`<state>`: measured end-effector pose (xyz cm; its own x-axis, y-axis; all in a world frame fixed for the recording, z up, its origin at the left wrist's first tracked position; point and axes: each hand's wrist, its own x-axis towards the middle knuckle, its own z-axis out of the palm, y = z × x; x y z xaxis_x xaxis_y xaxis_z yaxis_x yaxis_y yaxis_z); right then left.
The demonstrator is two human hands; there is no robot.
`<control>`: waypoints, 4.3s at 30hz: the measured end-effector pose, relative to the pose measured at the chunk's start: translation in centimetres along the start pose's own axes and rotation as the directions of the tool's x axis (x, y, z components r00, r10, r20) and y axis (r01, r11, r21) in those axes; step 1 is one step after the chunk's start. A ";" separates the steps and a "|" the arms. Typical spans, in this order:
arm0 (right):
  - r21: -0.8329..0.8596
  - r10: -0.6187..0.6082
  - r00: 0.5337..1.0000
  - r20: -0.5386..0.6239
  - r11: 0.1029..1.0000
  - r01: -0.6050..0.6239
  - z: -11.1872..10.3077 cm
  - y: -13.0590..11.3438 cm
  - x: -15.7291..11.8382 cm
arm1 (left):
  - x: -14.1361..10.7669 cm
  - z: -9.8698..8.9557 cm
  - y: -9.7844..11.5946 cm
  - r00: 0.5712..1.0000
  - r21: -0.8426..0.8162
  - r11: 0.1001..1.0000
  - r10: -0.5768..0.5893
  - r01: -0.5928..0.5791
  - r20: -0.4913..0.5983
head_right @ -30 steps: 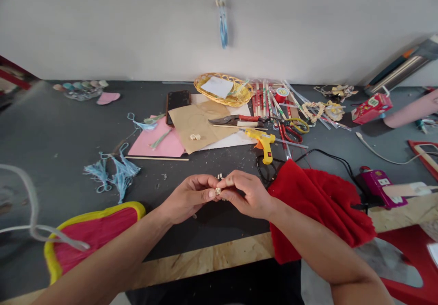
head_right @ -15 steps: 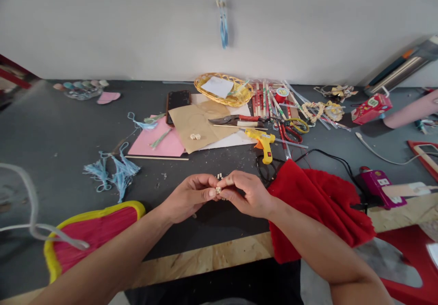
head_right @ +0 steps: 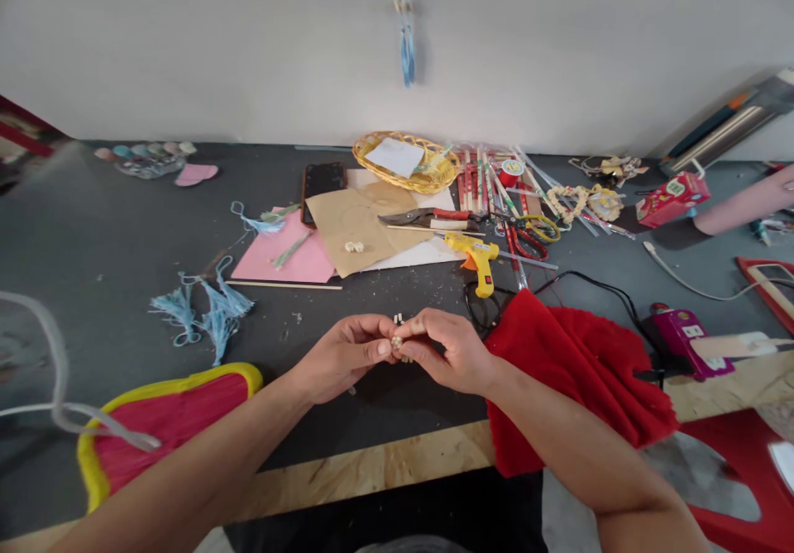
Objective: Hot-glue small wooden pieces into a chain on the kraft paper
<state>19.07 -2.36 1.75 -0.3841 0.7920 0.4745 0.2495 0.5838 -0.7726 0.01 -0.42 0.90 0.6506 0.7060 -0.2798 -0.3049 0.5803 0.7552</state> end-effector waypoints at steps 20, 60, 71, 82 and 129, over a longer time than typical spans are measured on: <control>-0.012 -0.006 1.000 0.003 1.000 0.006 0.3 0.1 -0.1 | 0.0 -0.1 -0.2 0.999 0.051 0.999 0.001 0.001 -0.036; -0.767 0.657 0.685 -0.314 0.250 -0.591 -7.7 4.6 0.9 | -0.2 -1.2 0.8 0.995 -0.113 0.989 0.096 -0.091 0.032; -0.624 0.688 0.607 -0.397 0.282 -0.728 -8.1 5.6 1.1 | -0.2 -1.0 0.7 0.995 -0.126 0.988 0.092 -0.086 0.044; 0.434 0.666 0.578 -0.471 0.745 -0.505 -7.6 5.3 1.3 | -0.1 -1.2 0.8 0.990 -0.190 0.976 0.122 -0.105 0.077; 0.296 0.330 0.882 0.336 0.852 -0.432 -4.6 0.2 -0.9 | -0.2 -1.7 1.4 0.988 -0.249 0.962 0.135 -0.113 0.073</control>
<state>23.52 -2.10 3.06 -0.5552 0.8315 0.0217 0.1150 0.1025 -0.9881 -1.73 0.92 1.04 0.6526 0.7462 -0.1314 -0.5396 0.5795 0.6107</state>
